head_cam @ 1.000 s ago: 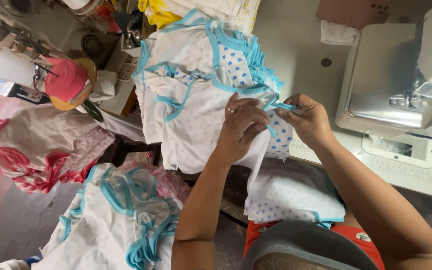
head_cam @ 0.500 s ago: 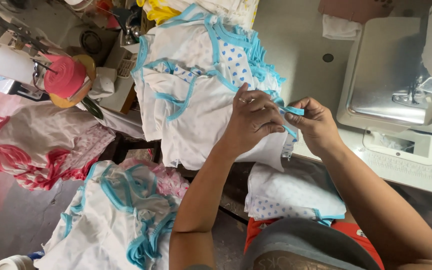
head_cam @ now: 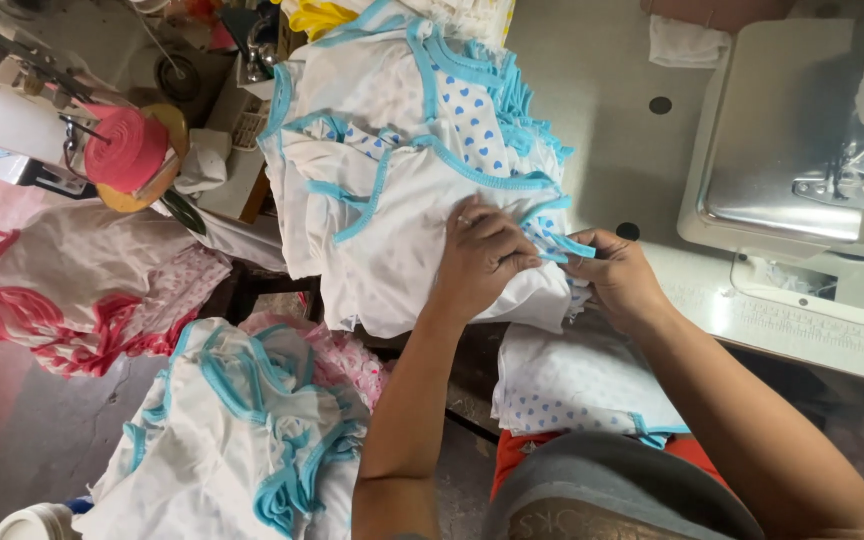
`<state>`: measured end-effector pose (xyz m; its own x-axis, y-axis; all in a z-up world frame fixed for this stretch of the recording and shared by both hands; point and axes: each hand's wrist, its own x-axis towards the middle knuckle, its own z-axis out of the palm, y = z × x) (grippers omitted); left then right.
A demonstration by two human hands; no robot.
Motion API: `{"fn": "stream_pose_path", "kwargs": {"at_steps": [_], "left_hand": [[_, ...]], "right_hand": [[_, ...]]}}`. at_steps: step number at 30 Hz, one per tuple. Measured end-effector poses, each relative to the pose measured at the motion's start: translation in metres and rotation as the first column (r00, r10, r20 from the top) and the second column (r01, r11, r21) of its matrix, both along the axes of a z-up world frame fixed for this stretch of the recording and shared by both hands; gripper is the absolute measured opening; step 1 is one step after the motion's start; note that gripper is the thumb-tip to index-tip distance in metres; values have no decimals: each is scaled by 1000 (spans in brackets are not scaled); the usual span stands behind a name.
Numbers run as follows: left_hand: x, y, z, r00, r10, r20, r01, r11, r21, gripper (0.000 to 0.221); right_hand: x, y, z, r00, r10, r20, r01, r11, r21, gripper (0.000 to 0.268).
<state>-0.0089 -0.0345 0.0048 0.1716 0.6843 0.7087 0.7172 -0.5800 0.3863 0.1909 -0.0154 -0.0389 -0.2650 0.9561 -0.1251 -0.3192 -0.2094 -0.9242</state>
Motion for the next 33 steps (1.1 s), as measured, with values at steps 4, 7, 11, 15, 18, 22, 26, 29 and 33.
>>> {"fn": "stream_pose_path", "kwargs": {"at_steps": [4,7,11,15,18,22,26,29,33], "left_hand": [[-8,-18,2,1000,9,-9,-9,1000,-6,14],[-6,-24,0,999,53,-7,-53,998,25,14],[-6,-23,4,999,43,22,-44,998,44,12],[-3,-23,-7,994,104,36,-106,993,55,12],[-2,-24,-4,993,115,13,-116,991,65,15],[-1,-26,5,994,110,19,-110,993,43,17],[5,-28,33,988,156,4,-155,987,-48,29],[19,-11,36,817,485,-312,-502,864,30,76],[13,13,3,844,434,-316,-467,884,-33,53]], "right_hand": [[-2,0,0,1000,-16,8,16,1000,-1,10],[-4,0,-14,999,-39,-8,39,998,-40,11],[-4,-3,-15,998,-62,-20,60,996,-66,13],[1,-2,-17,999,-46,-22,45,998,-42,13],[5,-5,-14,1000,-24,-16,23,999,-37,14],[3,-10,-7,1000,25,-9,-25,999,29,14],[1,-9,-16,984,-26,175,-2,987,160,9],[3,-10,-11,950,-65,307,-24,960,277,11],[6,-10,-3,918,-105,383,-60,917,395,11]]}}
